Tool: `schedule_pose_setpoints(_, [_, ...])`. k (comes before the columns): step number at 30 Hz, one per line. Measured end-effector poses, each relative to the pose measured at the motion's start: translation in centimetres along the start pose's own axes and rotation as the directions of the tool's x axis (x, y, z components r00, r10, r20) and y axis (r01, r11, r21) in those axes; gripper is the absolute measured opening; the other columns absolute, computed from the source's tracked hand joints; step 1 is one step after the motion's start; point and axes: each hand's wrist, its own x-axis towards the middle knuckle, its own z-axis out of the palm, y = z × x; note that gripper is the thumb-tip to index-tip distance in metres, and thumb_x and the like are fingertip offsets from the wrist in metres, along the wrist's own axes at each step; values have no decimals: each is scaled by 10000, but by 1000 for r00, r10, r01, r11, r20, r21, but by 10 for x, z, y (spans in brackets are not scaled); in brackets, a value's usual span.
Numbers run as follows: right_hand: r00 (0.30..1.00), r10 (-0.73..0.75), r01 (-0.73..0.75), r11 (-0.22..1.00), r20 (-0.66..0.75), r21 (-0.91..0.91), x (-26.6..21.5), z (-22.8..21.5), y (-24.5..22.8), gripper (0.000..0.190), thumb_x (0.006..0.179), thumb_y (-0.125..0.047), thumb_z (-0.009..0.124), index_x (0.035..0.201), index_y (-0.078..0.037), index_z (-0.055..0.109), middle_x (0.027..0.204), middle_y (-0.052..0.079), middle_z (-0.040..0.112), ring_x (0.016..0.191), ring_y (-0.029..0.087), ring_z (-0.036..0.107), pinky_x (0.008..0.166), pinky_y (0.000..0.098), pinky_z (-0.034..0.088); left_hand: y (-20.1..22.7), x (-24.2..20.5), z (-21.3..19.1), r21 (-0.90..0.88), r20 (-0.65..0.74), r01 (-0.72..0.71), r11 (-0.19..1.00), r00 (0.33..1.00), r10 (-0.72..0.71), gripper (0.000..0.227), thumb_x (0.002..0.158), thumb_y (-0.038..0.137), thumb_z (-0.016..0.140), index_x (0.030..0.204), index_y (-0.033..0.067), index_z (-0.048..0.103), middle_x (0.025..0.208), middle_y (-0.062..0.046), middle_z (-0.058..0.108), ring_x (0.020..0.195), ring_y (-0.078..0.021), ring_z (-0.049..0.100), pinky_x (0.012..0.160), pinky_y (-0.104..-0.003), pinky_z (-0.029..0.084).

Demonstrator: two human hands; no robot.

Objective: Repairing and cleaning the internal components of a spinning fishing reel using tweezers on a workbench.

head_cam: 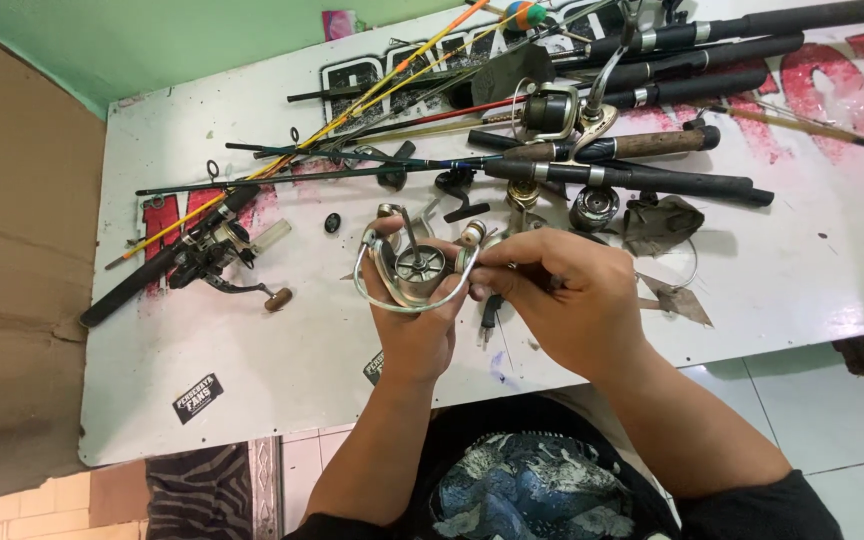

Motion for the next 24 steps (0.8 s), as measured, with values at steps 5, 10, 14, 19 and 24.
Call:
schedule_pose_setpoints(5, [1000,-10,10,1000,-1,-11,-2,-1,5,84,870,-23,817,931,-71,783,720,121,728,589,286,709,500,331,538,1,0,-1,40,3,-32,999,999,32,746,855,-89,760,1423,67,301,951,-285,635,751,-326,706,591,-379,614])
schedule_pose_setpoints(10, [999,-37,37,999,2,-17,-6,0,13,17,920,-73,783,933,-81,786,737,91,735,563,257,675,514,308,528,2,-1,0,80,12,-74,994,997,74,732,837,-54,797,1383,75,326,909,-282,644,669,-312,691,561,-356,597])
schedule_pose_setpoints(14, [996,-92,91,995,-10,-33,-8,2,28,68,930,-154,764,888,-102,766,734,56,725,593,257,689,558,335,543,0,0,-1,150,30,-109,983,994,106,726,830,-25,808,1373,87,340,916,-270,672,666,-303,718,546,-345,613])
schedule_pose_setpoints(19, [994,-110,110,994,-19,-20,-8,0,28,125,961,-203,722,887,-106,748,769,56,711,614,260,681,583,323,555,-7,-4,0,110,24,-100,989,995,98,700,849,-60,747,1377,87,312,899,-261,655,644,-289,695,535,-347,609])
schedule_pose_setpoints(24, [985,-75,86,994,154,-65,-7,-7,23,121,856,-65,773,900,6,685,841,62,698,548,115,534,480,244,431,5,-12,-4,-1,17,76,997,997,-76,736,849,-158,665,1447,125,342,1095,-191,650,832,-239,626,719,-356,534])
